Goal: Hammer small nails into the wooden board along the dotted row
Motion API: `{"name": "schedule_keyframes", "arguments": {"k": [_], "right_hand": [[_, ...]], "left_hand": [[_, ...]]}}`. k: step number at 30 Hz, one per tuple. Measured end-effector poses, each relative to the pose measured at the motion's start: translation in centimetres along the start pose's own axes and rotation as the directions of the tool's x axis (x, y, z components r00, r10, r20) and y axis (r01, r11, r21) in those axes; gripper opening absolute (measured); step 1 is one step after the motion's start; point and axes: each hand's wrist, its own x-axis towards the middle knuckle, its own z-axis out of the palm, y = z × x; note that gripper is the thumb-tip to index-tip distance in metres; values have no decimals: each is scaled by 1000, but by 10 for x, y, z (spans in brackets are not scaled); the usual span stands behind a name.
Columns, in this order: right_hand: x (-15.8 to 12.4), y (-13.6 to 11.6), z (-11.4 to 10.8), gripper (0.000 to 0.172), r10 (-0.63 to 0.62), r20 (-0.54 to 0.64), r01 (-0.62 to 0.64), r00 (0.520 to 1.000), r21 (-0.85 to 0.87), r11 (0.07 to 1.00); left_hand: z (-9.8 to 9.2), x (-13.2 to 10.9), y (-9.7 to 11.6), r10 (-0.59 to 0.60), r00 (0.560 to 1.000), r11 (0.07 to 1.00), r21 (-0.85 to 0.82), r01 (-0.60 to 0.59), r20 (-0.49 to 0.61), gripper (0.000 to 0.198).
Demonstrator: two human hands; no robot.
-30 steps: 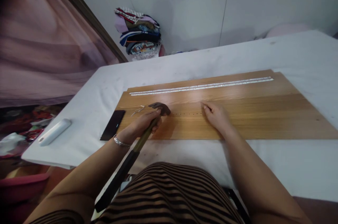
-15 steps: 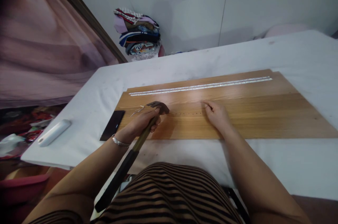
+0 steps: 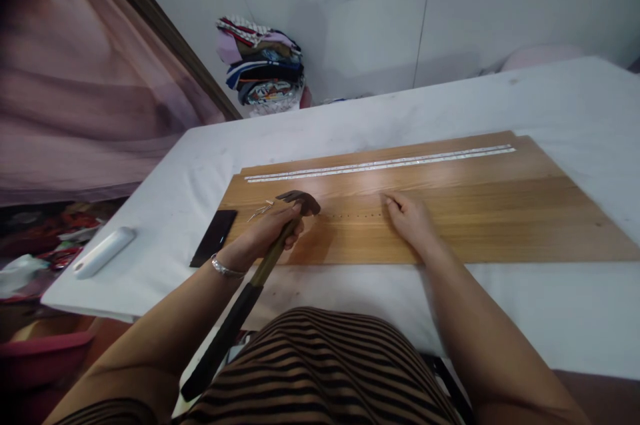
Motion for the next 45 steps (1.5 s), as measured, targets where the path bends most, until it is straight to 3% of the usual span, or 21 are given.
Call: {"name": "schedule_keyframes", "arguments": {"k": [21,28,36,45], "right_hand": [[1,-1,0,35,1,15,-1,1000,5,1000],[1,-2,-1,33,11,16,-11,1000,12,1000],[1,-4,-3,32,4,32,-5,999,7,1000],[0,-2,-1,34,7,24,-6,1000,-30,1000]], "left_hand": [[2,0,-1,-84,995,996,-3,84,-44,37],[-2,0,1,-8,1000,999,-34,7,-12,34],[2,2,-4,-69,997,998,-14,69,-40,34],[3,0,1,-35,999,999,3,35,-19,32]]}}
